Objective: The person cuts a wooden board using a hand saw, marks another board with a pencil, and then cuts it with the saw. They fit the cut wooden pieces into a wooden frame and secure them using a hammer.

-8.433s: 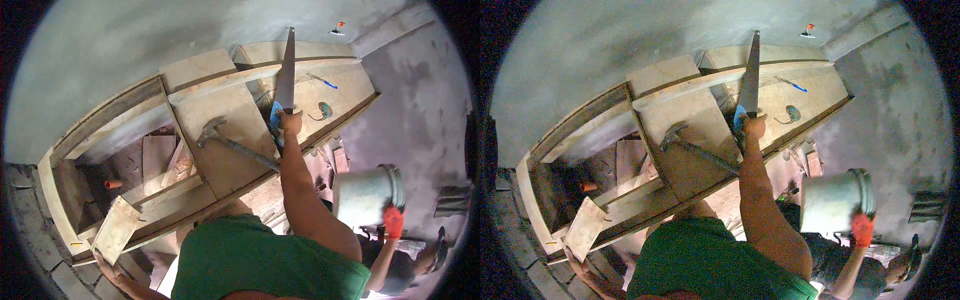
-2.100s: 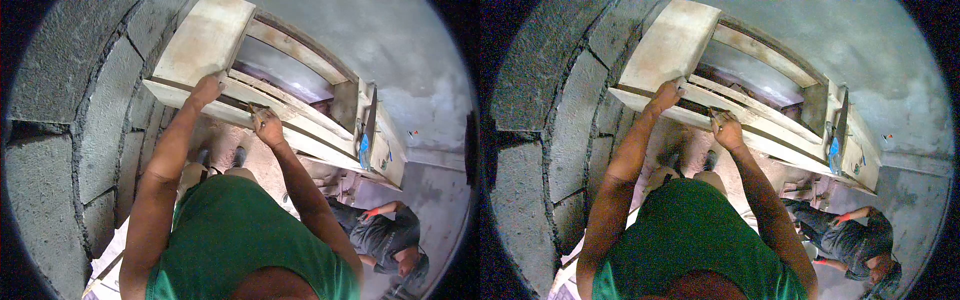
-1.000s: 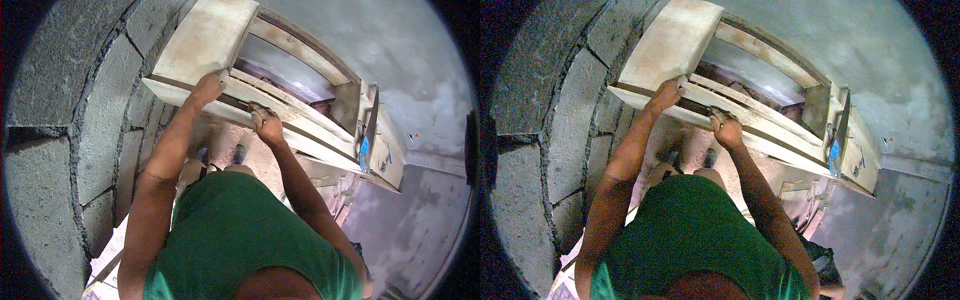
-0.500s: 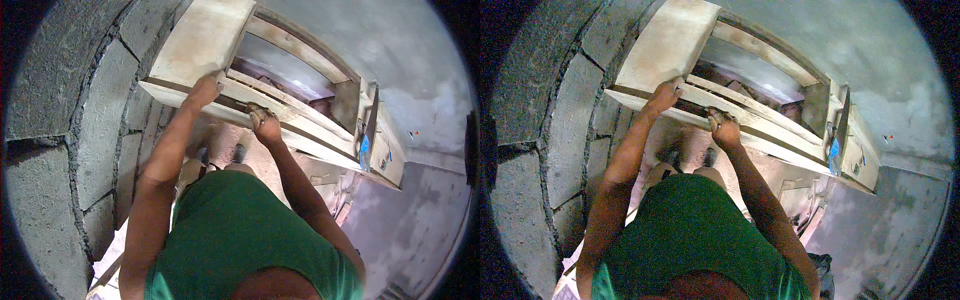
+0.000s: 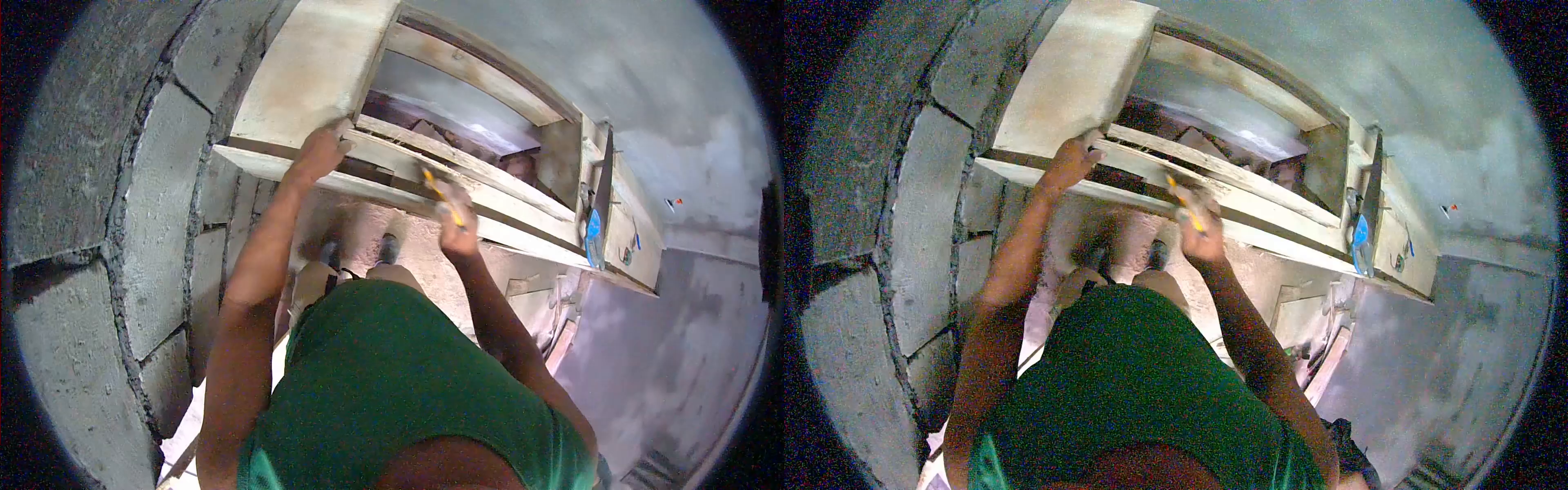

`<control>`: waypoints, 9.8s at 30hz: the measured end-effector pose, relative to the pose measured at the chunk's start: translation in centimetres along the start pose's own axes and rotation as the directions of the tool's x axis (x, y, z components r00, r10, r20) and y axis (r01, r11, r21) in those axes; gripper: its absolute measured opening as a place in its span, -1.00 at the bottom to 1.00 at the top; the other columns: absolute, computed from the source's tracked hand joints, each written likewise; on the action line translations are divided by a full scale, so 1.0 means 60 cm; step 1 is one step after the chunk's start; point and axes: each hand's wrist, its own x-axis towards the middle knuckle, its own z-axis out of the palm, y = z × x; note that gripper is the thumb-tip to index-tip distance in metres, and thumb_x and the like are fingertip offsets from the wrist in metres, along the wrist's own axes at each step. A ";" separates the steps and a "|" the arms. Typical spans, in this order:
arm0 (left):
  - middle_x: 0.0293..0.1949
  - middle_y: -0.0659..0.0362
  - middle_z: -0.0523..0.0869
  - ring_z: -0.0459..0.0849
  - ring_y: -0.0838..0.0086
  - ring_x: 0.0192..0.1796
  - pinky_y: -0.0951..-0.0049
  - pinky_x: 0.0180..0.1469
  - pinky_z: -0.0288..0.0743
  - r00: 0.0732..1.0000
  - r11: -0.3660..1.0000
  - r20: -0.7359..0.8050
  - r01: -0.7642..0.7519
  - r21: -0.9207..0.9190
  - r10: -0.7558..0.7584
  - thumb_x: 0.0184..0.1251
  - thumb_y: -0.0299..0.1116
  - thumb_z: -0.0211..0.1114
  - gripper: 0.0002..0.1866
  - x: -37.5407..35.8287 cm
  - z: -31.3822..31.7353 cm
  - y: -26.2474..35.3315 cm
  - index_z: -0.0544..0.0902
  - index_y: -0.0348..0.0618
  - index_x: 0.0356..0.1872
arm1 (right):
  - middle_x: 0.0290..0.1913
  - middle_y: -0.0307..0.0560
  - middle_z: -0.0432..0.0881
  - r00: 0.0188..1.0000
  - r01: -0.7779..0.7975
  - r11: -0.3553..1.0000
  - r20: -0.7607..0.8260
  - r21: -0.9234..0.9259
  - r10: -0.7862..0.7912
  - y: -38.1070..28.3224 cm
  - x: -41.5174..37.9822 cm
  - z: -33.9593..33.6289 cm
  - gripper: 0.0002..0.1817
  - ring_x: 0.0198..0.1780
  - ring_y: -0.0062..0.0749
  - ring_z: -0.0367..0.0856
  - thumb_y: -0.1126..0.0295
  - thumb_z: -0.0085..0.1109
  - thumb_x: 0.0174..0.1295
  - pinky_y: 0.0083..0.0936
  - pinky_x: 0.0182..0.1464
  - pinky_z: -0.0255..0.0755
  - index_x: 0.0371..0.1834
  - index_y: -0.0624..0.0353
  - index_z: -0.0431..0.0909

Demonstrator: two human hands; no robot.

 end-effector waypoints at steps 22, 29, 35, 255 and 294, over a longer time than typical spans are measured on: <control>-0.13 0.24 0.73 0.72 0.49 -0.20 0.43 -0.25 0.67 0.871 0.228 0.230 0.353 -0.907 -0.434 0.23 -0.33 0.44 -0.65 -0.108 0.206 0.294 0.59 -0.10 0.01 | -0.17 0.24 0.70 0.694 -0.720 0.347 -0.632 -0.601 0.344 0.502 -0.345 -0.671 -0.36 -0.10 0.18 0.66 -0.16 0.19 0.25 -0.09 -0.06 0.50 0.13 0.18 0.60; -0.07 0.10 0.69 0.69 0.43 -0.17 0.40 -0.24 0.59 0.668 0.421 -0.107 0.329 -0.845 -0.736 0.27 -0.34 0.41 -0.57 -0.148 0.319 0.380 0.49 -0.22 0.10 | -0.03 0.27 0.69 0.711 -0.674 0.562 -0.214 -0.479 0.670 0.579 -0.398 -0.723 -0.26 0.01 0.17 0.66 -0.23 0.25 0.16 -0.13 0.06 0.50 0.19 0.17 0.58; 0.00 0.10 0.68 0.69 0.39 -0.12 0.33 -0.16 0.60 0.653 0.358 -0.074 0.313 -0.880 -0.754 0.31 -0.24 0.38 -0.44 -0.153 0.341 0.395 0.43 -0.22 0.26 | 0.04 0.22 0.69 0.881 -0.419 0.672 -0.095 -0.610 0.463 0.608 -0.382 -0.714 -0.18 0.07 0.07 0.67 -0.11 0.43 0.05 -0.19 0.12 0.52 0.25 0.27 0.50; -0.40 -0.02 0.75 0.67 0.30 -0.35 0.32 -0.16 0.56 0.560 0.578 -0.264 0.512 -0.635 -0.786 0.06 -0.08 0.40 -0.54 0.057 0.302 0.355 0.73 -0.41 -0.32 | 0.22 0.30 0.41 0.701 0.535 0.841 0.512 0.084 -0.497 0.413 0.041 -0.346 -0.22 0.28 0.23 0.31 0.34 0.41 0.00 0.04 0.34 0.21 0.34 0.34 0.33; -0.36 -0.15 0.75 0.70 0.21 -0.34 0.24 -0.18 0.58 0.611 0.638 -0.279 0.511 -0.576 -0.741 0.00 -0.01 0.37 -0.46 0.071 0.321 0.306 0.71 -0.46 -0.34 | -0.04 0.07 0.59 0.636 0.709 0.696 0.329 0.108 -0.699 0.308 0.112 -0.170 -0.62 0.03 0.03 0.51 0.41 0.21 0.24 -0.11 0.13 0.37 0.14 0.20 0.54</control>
